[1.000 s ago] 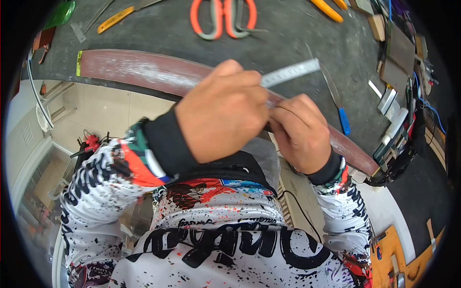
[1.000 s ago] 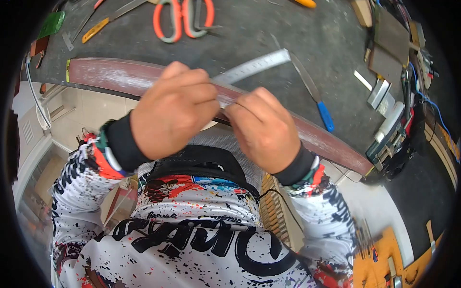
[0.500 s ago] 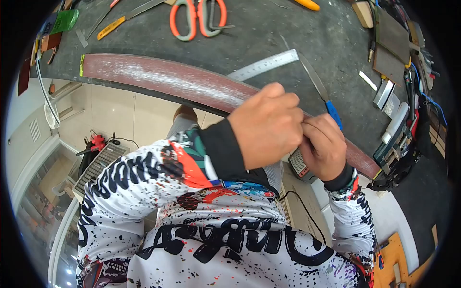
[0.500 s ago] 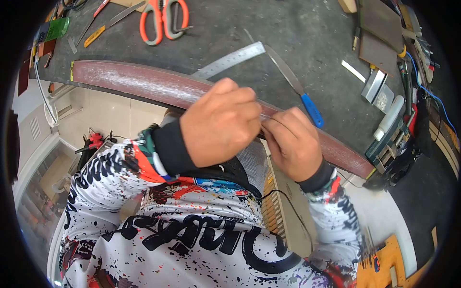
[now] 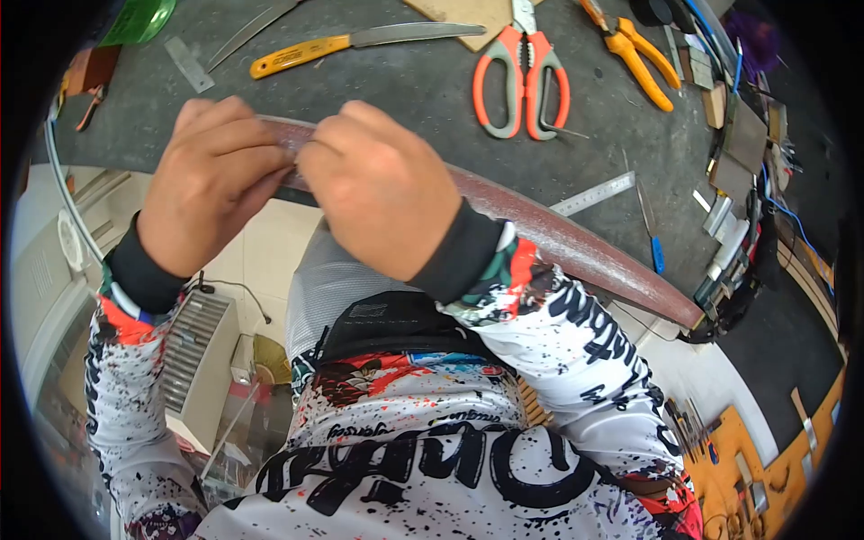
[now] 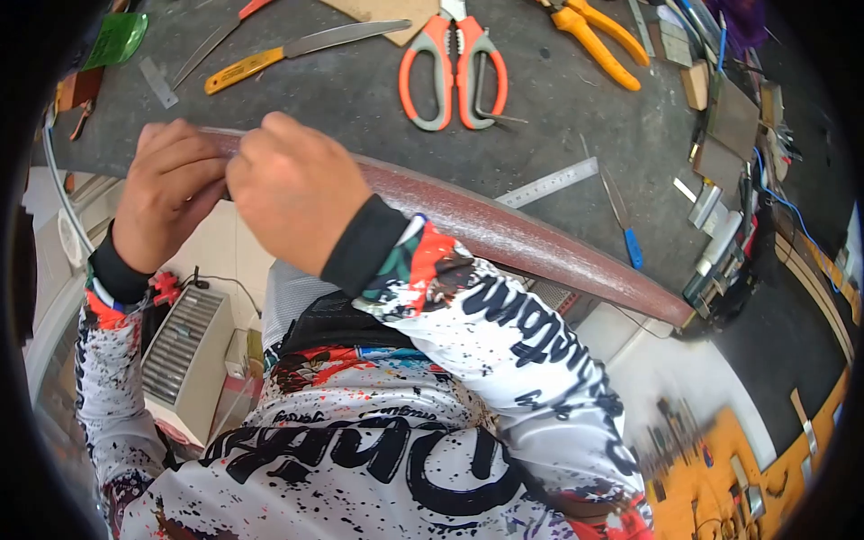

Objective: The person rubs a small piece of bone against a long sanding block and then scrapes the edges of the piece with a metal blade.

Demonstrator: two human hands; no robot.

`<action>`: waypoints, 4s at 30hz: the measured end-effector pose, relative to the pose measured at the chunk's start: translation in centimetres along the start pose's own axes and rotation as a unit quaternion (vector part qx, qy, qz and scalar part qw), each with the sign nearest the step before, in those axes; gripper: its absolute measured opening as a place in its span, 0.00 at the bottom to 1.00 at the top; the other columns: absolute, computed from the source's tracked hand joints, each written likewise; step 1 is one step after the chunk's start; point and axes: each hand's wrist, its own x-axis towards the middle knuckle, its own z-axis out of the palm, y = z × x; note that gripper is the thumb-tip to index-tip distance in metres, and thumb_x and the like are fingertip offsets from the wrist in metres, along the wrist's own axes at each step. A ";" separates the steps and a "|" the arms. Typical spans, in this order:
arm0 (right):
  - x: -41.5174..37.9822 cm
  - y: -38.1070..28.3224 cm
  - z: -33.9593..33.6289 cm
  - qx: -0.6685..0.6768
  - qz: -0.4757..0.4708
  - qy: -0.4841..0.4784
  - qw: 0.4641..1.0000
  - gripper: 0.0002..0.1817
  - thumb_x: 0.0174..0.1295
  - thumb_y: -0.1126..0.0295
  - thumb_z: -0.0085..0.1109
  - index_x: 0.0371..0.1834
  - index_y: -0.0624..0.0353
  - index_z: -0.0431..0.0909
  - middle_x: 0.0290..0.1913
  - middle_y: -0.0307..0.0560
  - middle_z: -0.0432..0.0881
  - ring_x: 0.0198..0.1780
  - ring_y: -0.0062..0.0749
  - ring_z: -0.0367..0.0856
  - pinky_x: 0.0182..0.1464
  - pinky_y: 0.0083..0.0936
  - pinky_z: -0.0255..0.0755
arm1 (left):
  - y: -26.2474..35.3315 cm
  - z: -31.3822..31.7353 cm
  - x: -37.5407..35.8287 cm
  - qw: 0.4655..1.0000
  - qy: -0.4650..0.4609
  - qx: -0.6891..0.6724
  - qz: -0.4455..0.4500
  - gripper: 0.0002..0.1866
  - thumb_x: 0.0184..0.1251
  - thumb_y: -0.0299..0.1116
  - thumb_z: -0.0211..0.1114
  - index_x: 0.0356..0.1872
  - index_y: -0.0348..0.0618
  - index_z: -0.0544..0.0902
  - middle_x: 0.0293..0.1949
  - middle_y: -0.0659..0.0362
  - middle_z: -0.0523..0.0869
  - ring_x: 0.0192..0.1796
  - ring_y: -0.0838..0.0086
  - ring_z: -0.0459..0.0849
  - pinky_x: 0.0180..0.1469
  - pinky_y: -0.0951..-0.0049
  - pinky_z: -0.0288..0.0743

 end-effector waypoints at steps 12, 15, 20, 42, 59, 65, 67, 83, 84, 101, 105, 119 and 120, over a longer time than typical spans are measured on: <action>-15.4 3.9 -15.0 -0.027 0.037 -0.038 0.998 0.11 0.51 0.76 0.64 0.39 0.65 0.82 0.39 0.50 0.81 0.40 0.45 0.80 0.43 0.37 0.79 | 15.5 8.8 10.7 0.996 -0.002 -0.062 0.057 0.08 0.49 0.32 0.70 0.31 0.43 0.83 0.33 0.61 0.80 0.43 0.65 0.81 0.47 0.61 0.71; -20.5 5.1 -19.8 -0.029 0.064 -0.042 0.997 0.18 0.45 0.85 0.70 0.42 0.66 0.84 0.39 0.50 0.82 0.40 0.47 0.82 0.42 0.38 0.79 | 21.1 12.3 14.4 0.995 0.014 -0.079 0.060 0.07 0.50 0.35 0.66 0.28 0.43 0.84 0.32 0.62 0.80 0.44 0.67 0.81 0.47 0.64 0.70; -25.3 5.7 -24.7 -0.053 0.085 -0.061 0.993 0.17 0.46 0.87 0.72 0.42 0.67 0.84 0.39 0.51 0.83 0.40 0.48 0.83 0.42 0.38 0.79 | 27.1 16.0 18.0 0.993 0.032 -0.104 0.050 0.05 0.49 0.34 0.67 0.22 0.44 0.85 0.29 0.63 0.80 0.43 0.69 0.80 0.48 0.66 0.70; 1.4 -0.6 1.8 -0.033 -0.013 0.021 0.999 0.04 0.52 0.74 0.62 0.30 0.59 0.79 0.35 0.46 0.79 0.43 0.42 0.80 0.45 0.33 0.79 | -0.8 -1.4 -0.5 1.000 0.000 0.024 0.004 0.13 0.45 0.23 0.79 0.35 0.41 0.88 0.38 0.61 0.88 0.43 0.63 0.84 0.48 0.60 0.71; -24.6 5.5 -23.8 -0.054 0.088 -0.064 0.993 0.19 0.45 0.87 0.72 0.44 0.68 0.83 0.41 0.52 0.83 0.41 0.49 0.82 0.42 0.40 0.79 | 26.1 14.7 17.5 0.995 0.001 -0.084 0.061 0.06 0.49 0.34 0.67 0.23 0.43 0.85 0.29 0.62 0.82 0.43 0.68 0.80 0.48 0.65 0.70; -27.4 5.9 -25.9 -0.062 0.102 -0.066 0.991 0.19 0.46 0.88 0.71 0.44 0.69 0.83 0.40 0.53 0.84 0.39 0.50 0.82 0.41 0.40 0.78 | 29.2 16.9 19.1 0.991 0.044 -0.120 0.047 0.05 0.47 0.34 0.67 0.19 0.45 0.85 0.25 0.63 0.80 0.43 0.68 0.80 0.48 0.66 0.70; -26.2 5.7 -25.0 -0.063 0.096 -0.064 0.991 0.19 0.45 0.88 0.72 0.43 0.69 0.83 0.40 0.53 0.83 0.39 0.50 0.82 0.41 0.40 0.78 | 27.9 15.9 18.2 0.992 0.037 -0.113 0.044 0.05 0.47 0.34 0.67 0.19 0.45 0.84 0.26 0.63 0.80 0.43 0.68 0.80 0.48 0.66 0.70; 2.3 -1.2 2.9 -0.033 -0.016 0.037 0.999 0.05 0.53 0.71 0.61 0.31 0.60 0.80 0.36 0.46 0.79 0.43 0.43 0.80 0.45 0.32 0.81 | -1.4 -2.1 -1.2 0.999 0.002 0.052 0.007 0.14 0.44 0.23 0.78 0.36 0.43 0.88 0.37 0.62 0.87 0.45 0.63 0.84 0.51 0.61 0.71; 1.9 -1.0 2.5 -0.040 -0.014 0.035 0.998 0.05 0.53 0.71 0.61 0.31 0.60 0.80 0.36 0.46 0.79 0.43 0.43 0.80 0.45 0.32 0.81 | -1.1 -2.0 -1.2 0.999 -0.003 0.047 -0.004 0.15 0.44 0.23 0.78 0.37 0.43 0.89 0.37 0.62 0.87 0.45 0.63 0.84 0.51 0.61 0.71; -25.4 5.3 -24.1 -0.071 0.082 -0.071 0.992 0.19 0.44 0.87 0.72 0.43 0.70 0.83 0.39 0.52 0.83 0.39 0.49 0.82 0.40 0.40 0.78 | 27.2 16.3 17.1 0.991 0.059 -0.106 0.050 0.06 0.48 0.34 0.66 0.21 0.44 0.85 0.28 0.62 0.79 0.45 0.67 0.79 0.48 0.64 0.70; -25.1 5.2 -24.0 -0.069 0.086 -0.070 0.991 0.18 0.46 0.87 0.73 0.42 0.70 0.83 0.40 0.53 0.83 0.39 0.50 0.83 0.40 0.39 0.78 | 27.1 16.1 17.0 0.989 0.074 -0.116 0.046 0.06 0.48 0.34 0.66 0.20 0.44 0.85 0.28 0.62 0.79 0.45 0.67 0.79 0.47 0.64 0.70; -0.9 -0.8 -2.0 -0.018 0.016 -0.036 0.999 0.10 0.49 0.78 0.65 0.37 0.63 0.82 0.38 0.47 0.80 0.40 0.43 0.80 0.42 0.35 0.79 | 1.8 0.3 0.7 1.000 0.012 0.020 -0.004 0.09 0.49 0.29 0.73 0.34 0.43 0.86 0.38 0.62 0.84 0.47 0.65 0.82 0.49 0.61 0.70; -0.5 -0.8 -1.7 -0.022 0.019 -0.026 0.999 0.10 0.49 0.79 0.66 0.37 0.63 0.83 0.38 0.48 0.81 0.40 0.44 0.80 0.42 0.35 0.79 | 1.3 0.0 0.3 1.000 0.010 0.011 -0.010 0.14 0.48 0.27 0.76 0.39 0.43 0.88 0.40 0.61 0.86 0.47 0.64 0.83 0.51 0.61 0.71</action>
